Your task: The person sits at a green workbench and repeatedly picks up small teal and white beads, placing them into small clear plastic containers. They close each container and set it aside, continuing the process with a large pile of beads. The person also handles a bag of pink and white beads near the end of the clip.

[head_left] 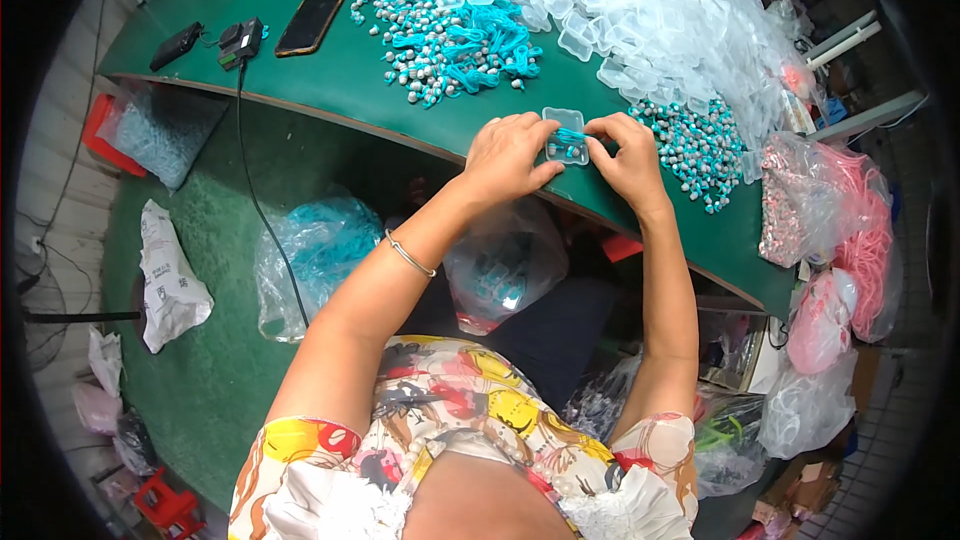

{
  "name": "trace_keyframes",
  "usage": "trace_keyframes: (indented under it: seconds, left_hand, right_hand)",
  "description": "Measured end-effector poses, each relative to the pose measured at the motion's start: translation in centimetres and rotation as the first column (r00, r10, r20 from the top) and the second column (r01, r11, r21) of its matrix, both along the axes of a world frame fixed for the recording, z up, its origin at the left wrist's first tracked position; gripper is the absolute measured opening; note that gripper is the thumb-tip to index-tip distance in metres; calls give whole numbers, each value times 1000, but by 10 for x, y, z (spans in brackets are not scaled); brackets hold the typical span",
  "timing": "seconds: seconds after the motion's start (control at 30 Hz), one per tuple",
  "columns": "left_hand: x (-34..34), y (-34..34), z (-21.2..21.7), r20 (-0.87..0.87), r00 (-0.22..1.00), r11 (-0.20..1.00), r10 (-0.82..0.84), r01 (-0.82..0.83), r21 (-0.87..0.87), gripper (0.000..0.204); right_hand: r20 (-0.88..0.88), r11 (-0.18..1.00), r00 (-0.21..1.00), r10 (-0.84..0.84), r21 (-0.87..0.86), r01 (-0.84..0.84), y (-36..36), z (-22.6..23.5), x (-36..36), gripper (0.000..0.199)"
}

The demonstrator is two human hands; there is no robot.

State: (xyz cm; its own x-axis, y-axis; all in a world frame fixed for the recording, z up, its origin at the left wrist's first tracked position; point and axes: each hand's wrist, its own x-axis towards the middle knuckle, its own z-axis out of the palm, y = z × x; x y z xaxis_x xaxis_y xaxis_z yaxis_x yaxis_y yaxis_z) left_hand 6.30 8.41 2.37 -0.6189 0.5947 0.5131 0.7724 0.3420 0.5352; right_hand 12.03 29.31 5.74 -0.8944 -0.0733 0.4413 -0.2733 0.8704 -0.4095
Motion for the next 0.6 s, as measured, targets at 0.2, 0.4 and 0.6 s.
trace_keyframes:
  seconds: [0.2,0.4,0.6]
  left_hand:
    - [-1,-1,1,52,999,1000,-7,7,1,45]
    - [-1,-2,2,71,997,1000,-19,19,-3,46]
    - [-1,-3,0,80,997,1000,-19,19,7,46]
  right_hand:
    - [-45,975,997,60,218,-49,-9,3,4,11]
    - [-40,935,996,82,350,-63,-15,15,5,16]
    - [-6,976,993,116,188,-113,-15,18,4,22]
